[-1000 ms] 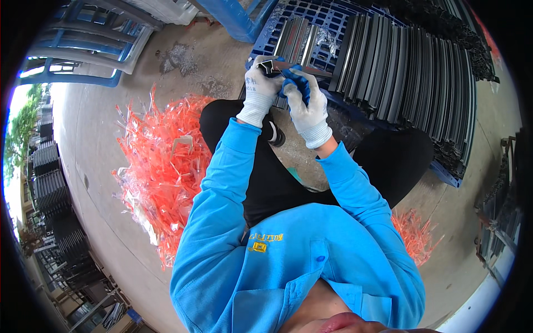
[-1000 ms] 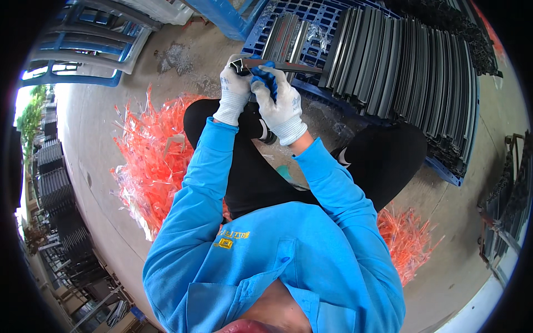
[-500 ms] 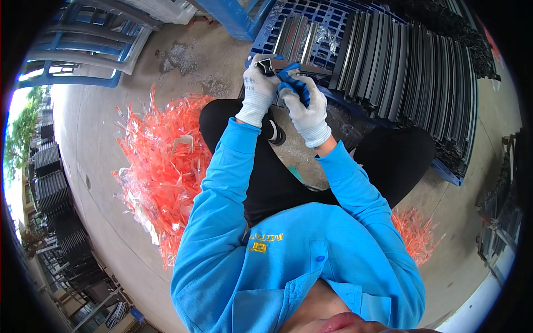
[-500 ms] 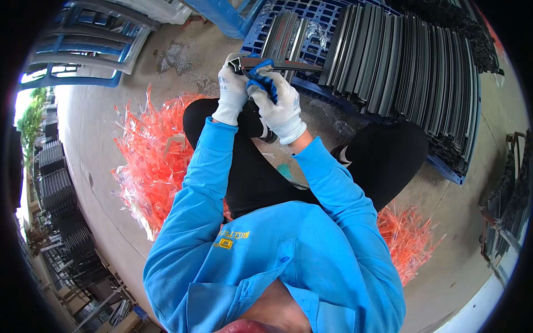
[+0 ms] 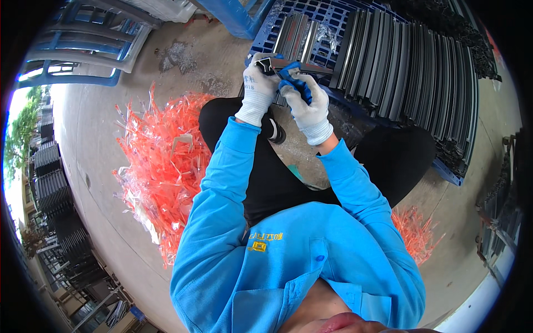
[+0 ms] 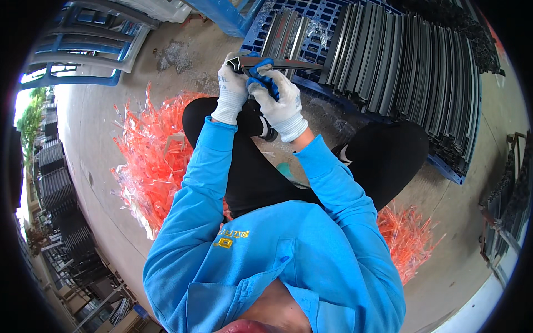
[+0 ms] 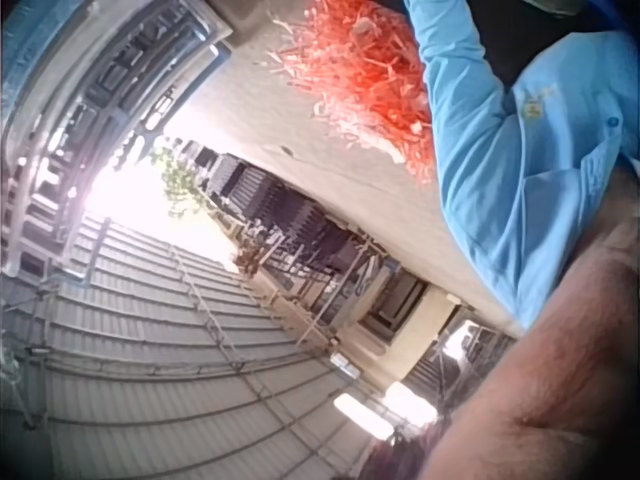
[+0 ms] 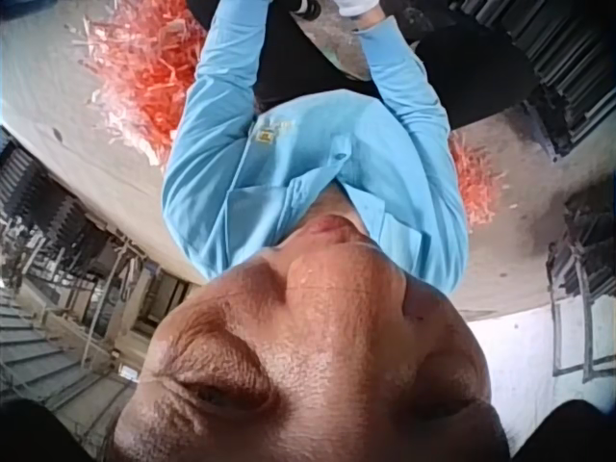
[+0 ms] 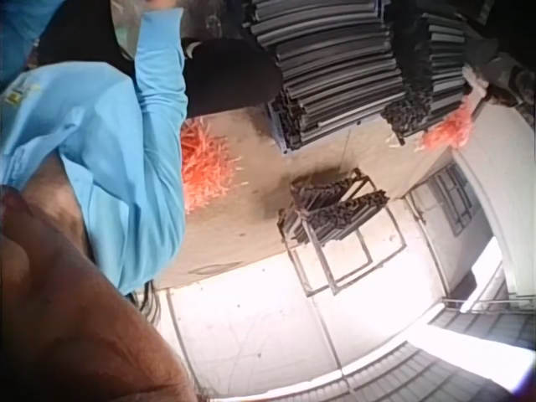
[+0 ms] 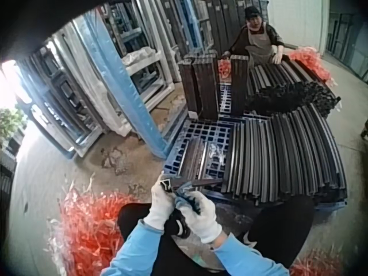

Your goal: The person assembles plastic connectors onto metal bars by hand.

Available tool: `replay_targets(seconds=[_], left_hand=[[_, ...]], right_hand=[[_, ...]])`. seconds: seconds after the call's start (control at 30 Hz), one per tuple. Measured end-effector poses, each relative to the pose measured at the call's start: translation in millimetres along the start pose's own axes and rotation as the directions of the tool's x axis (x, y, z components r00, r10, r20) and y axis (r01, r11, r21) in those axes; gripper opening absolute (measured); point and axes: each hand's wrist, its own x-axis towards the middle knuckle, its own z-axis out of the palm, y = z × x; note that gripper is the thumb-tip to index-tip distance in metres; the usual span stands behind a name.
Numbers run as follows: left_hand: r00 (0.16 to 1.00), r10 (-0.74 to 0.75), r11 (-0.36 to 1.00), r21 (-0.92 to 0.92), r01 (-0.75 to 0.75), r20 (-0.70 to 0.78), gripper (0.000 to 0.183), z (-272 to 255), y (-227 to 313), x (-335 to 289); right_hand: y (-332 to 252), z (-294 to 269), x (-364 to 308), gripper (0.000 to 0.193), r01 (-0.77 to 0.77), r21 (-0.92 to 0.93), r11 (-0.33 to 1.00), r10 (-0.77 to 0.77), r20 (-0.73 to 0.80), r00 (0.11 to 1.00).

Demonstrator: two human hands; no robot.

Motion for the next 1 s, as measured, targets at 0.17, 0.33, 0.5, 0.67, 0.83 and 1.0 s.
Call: replay_targets(seconds=[0.17, 0.33, 0.5, 0.67, 0.83, 1.0], left_hand=[[1.0, 0.017, 1.0, 0.02, -0.018, 0.01, 0.028, 0.8, -0.9, -0.2], [1.0, 0.0, 0.999, 0.035, 0.0, 0.002, 0.027, 3.8, -2.8, 0.5], [1.0, 0.007, 0.999, 0.036, -0.007, -0.015, 0.028, 3.4, -4.9, -0.2], [0.999, -0.031, 0.999, 0.014, 0.031, -0.005, 0.03, 3.1, 7.0, 0.5], [1.0, 0.018, 0.999, 0.05, -0.018, -0.003, 0.029, 2.0, 5.5, 0.9], [1.0, 0.005, 1.0, 0.008, -0.005, 0.024, 0.028, 3.4, 4.8, 0.7]], right_hand=[[2.2, -4.3, 1.0, 0.023, -0.021, 0.094, 0.995, 0.02, 0.015, 1.0], [7.6, -3.9, 0.8, 0.023, -0.01, 0.048, 0.999, 0.01, 0.005, 1.0], [0.6, 0.6, -0.4, 0.022, -0.096, 0.147, 0.985, 0.098, -0.009, 0.995], [-0.9, -1.6, -3.3, 0.022, -0.14, 0.203, 0.969, 0.153, -0.051, 0.987], [1.5, -4.2, -3.8, 0.02, -0.143, 0.181, 0.973, 0.148, -0.019, 0.989], [3.5, -3.7, -3.0, 0.02, -0.108, 0.197, 0.975, 0.12, -0.051, 0.991]])
